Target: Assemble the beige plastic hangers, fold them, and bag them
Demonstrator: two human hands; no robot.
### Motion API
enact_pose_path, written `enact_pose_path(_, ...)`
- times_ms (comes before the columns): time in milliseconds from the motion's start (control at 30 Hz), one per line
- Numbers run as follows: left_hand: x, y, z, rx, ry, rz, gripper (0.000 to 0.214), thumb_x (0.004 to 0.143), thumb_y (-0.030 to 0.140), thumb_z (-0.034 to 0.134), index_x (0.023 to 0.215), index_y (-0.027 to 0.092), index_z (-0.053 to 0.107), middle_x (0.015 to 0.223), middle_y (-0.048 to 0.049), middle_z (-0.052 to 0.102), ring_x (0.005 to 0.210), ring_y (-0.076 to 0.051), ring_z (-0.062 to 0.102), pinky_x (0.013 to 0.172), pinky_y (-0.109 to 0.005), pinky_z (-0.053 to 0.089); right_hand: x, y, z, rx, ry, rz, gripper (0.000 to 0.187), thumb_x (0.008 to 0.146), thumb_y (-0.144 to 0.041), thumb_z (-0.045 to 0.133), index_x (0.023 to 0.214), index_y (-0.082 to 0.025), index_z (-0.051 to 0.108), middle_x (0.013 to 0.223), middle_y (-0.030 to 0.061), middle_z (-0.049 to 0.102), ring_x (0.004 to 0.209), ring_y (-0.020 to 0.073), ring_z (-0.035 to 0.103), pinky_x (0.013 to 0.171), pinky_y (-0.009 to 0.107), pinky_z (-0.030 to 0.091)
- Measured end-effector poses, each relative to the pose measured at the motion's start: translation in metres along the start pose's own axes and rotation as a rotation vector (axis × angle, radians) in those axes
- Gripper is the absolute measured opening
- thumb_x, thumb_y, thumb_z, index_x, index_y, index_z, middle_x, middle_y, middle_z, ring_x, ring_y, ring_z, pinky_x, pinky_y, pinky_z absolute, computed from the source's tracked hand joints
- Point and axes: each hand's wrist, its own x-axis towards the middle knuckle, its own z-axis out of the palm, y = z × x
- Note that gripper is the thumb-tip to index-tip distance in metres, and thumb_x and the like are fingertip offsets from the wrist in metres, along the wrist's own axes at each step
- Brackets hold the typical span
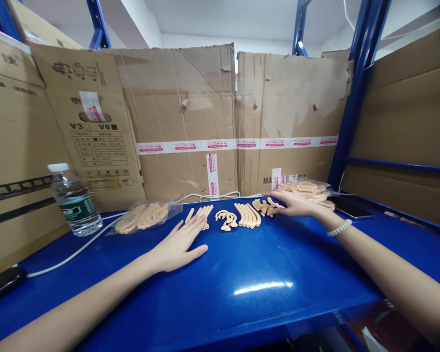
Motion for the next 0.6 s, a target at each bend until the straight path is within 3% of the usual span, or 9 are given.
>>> enact_pose_path(300, 0.001, 0.0, 0.0, -0.001, -0.009, 0.002, 0.068, 0.094, 0.057, 0.035, 0.151, 0.026, 0.016, 0.157, -0.0062, 0.014, 0.145, -0.03, 0.008, 0.113, -0.059, 0.016, 0.001, -0.001, -0.008, -0.102, 0.162, 0.006, 0.04, 0.087, -0.028, 0.049, 0.125, -0.018, 0.056, 0.12, 0.013, 0.063, 0.11, 0.0278, 0.059, 0.094, 0.043, 0.046)
enact_pose_path(500, 0.002, -0.002, 0.002, 0.005, 0.01, 0.016, 0.068, 0.094, 0.059, 0.034, 0.151, 0.024, 0.019, 0.157, -0.0056, 0.016, 0.145, -0.03, 0.013, 0.114, -0.058, 0.016, 0.004, -0.009, -0.009, -0.111, 0.029, 0.001, 0.043, 0.086, -0.028, 0.054, 0.128, -0.017, 0.055, 0.118, 0.0137, 0.064, 0.108, 0.0279, 0.06, 0.091, 0.04, 0.048)
enact_pose_path(600, 0.002, -0.003, 0.003, 0.012, 0.021, 0.042, 0.067, 0.094, 0.058, 0.034, 0.15, 0.024, 0.021, 0.157, -0.0063, 0.017, 0.145, -0.03, 0.013, 0.114, -0.058, 0.017, 0.007, -0.018, -0.006, -0.104, 0.033, -0.015, 0.042, 0.087, -0.026, 0.052, 0.128, -0.017, 0.054, 0.119, 0.0136, 0.063, 0.109, 0.0274, 0.059, 0.092, 0.04, 0.047)
